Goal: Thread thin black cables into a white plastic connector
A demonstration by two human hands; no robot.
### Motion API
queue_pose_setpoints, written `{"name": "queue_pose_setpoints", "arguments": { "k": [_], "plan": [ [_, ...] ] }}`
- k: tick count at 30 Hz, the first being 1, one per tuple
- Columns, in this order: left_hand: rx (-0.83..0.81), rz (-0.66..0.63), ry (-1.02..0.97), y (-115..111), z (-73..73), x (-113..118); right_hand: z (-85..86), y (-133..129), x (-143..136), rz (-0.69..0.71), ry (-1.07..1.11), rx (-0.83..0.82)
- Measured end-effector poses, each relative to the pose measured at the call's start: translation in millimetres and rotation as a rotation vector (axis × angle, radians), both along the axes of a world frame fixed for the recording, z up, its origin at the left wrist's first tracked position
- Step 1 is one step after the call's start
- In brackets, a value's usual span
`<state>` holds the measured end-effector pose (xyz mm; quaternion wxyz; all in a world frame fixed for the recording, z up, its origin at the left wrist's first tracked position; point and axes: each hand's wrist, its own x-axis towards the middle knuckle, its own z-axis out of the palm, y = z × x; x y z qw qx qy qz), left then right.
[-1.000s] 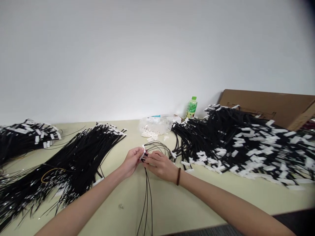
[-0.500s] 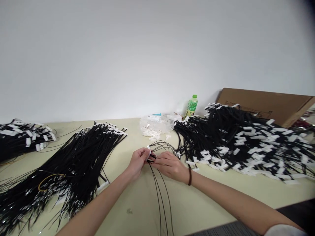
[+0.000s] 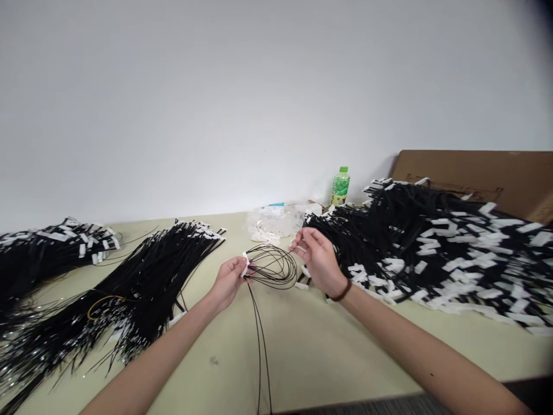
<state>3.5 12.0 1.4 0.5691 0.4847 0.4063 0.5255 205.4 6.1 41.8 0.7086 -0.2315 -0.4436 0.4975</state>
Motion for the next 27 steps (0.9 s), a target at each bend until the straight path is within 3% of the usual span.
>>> {"name": "queue_pose_setpoints", "arguments": {
  "k": [5,10,14,19,22,27],
  "plan": [
    [-0.02,-0.027,0.023,2,2.2,1,3.9,22,24,-0.331,-0.097,0.054],
    [-0.038,-0.035,0.031,3,2.1,0,-4.7,13,16,-0.574,-0.692,0.372],
    [-0.045,-0.037,0.007,2,2.8,-1,-16.4,-2,-11,-0.49,-1.032,0.626],
    [-0.026,-0.087,-0.002,2,1.5,0,-23.1,-5,-31,-0.414,-1.217,0.852],
    [-0.03,-0.074,-0.001,0,1.4,0,-23.6,-2,-34,-0.37,-1.218,0.871],
    [-0.096,-0.043,0.054,-7,5.2,-1,-37.7,6,-31,-0.348,-1.128,0.749]
  ]
}}
